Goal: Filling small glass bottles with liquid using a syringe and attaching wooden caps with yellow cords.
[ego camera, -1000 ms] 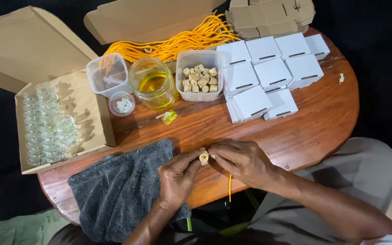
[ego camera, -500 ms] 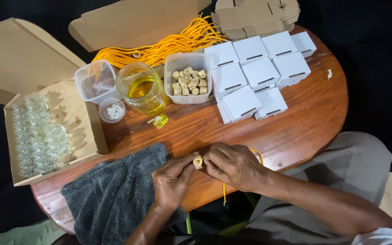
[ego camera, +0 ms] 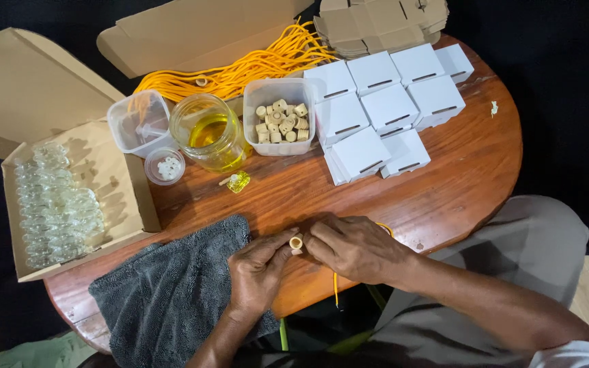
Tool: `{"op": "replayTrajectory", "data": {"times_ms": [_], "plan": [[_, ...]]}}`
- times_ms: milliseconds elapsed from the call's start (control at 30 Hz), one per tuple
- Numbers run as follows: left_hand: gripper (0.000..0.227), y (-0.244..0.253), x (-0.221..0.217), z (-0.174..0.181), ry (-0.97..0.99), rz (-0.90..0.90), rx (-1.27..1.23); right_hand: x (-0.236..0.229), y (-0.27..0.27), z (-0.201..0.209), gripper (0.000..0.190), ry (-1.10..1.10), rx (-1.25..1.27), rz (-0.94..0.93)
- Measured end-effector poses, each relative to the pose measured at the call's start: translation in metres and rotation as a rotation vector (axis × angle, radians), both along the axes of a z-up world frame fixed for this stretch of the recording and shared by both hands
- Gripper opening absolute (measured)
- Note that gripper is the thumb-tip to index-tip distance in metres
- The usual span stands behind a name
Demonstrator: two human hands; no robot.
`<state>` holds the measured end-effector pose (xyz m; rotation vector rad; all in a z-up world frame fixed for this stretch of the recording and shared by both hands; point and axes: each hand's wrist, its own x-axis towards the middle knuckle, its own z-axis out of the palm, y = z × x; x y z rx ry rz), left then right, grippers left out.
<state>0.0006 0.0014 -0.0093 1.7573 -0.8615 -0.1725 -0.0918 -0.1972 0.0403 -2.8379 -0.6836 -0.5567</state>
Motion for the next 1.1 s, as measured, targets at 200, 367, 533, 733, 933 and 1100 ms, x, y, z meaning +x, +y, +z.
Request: {"op": "replayTrajectory", "data": {"times_ms": [200,367,533,733,933,1100], "plan": [[0.026,0.0,0.001,0.004,-0.003,-0.008,-0.018,0.003,0.002,0.001,0.007,0.02,0.194,-0.004],[0.021,0.0,0.001,0.006,0.005,-0.015,0.011,0.002,0.002,-0.013,0.023,0.097,0.42,-0.006],[0.017,-0.001,0.0,0.006,-0.032,-0.011,-0.002,0.001,0.004,-0.022,0.028,0.241,0.557,-0.023],[0.018,0.0,0.002,0.007,-0.031,0.032,0.004,0.006,0.013,-0.01,0.038,0.551,0.801,-0.237],[0.021,0.0,0.003,0.004,0.104,0.077,-0.17,0.014,0.023,-0.003,0.015,0.366,0.8,-0.249],[0.024,0.001,0.005,0.009,0.139,0.035,-0.177,0.014,0.021,-0.015,0.013,0.174,0.736,-0.284]]}}
